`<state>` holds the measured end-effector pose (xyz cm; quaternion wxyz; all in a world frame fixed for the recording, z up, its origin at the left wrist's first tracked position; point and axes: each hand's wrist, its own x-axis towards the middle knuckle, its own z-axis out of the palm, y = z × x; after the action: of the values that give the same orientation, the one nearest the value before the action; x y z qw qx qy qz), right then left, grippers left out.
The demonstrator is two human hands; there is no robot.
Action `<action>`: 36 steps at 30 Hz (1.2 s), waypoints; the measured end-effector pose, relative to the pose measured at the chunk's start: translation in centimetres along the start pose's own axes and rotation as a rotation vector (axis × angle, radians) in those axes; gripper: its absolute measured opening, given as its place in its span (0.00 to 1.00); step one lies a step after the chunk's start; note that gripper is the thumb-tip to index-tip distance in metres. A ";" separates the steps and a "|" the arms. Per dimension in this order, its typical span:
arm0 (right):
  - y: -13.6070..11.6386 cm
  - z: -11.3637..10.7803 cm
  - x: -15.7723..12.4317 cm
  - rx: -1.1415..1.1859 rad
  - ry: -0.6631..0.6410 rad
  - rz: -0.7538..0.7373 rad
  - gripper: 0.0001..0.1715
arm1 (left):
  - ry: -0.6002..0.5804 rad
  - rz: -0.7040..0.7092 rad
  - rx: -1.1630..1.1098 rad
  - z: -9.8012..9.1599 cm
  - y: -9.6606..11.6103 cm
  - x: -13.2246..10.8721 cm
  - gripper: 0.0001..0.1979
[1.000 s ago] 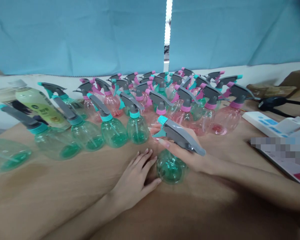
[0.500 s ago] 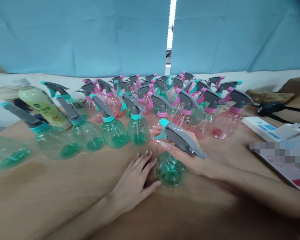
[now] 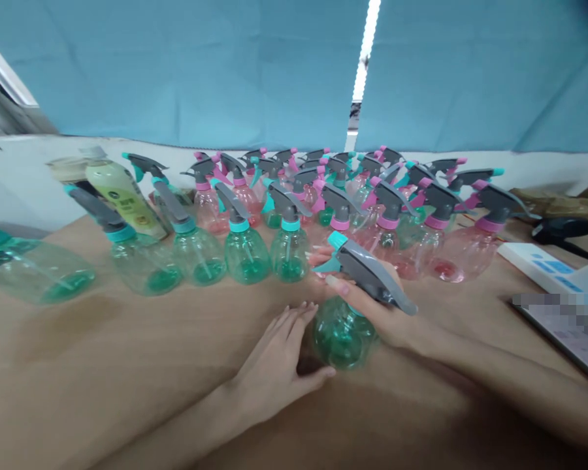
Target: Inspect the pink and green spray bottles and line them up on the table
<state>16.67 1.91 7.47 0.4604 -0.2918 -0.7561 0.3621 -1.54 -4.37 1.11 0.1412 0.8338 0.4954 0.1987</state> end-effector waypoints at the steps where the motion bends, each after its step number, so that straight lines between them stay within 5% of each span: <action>1: -0.2 0.4 0.1 0.017 -0.013 0.003 0.14 | 0.014 -0.015 -0.032 -0.1 0.1 -0.2 0.37; 10: -1.6 6.6 1.3 0.165 -0.113 -0.071 0.14 | 0.191 -0.096 -0.110 -2.4 -0.7 -5.2 0.43; 18: -4.5 15.3 2.9 0.248 -0.241 -0.175 0.16 | 0.641 -0.255 0.034 -5.4 -1.8 -11.3 0.34; 24: -6.4 20.7 4.4 0.167 -0.313 -0.316 0.18 | 0.754 -0.350 0.033 -7.0 -4.3 -15.4 0.29; 31: -7.2 21.3 7.0 -0.082 -0.575 -0.375 0.37 | 0.767 -0.439 0.011 -10.1 -8.1 -18.2 0.26; 36: -8.0 19.7 9.2 -0.220 -0.453 -0.387 0.21 | 0.847 -0.435 0.198 -12.8 -11.9 -18.6 0.24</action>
<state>-5.79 -0.97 12.32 0.3065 -0.1026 -0.9155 0.2395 -24.72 -14.74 3.68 -0.1147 0.5662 0.6887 0.4382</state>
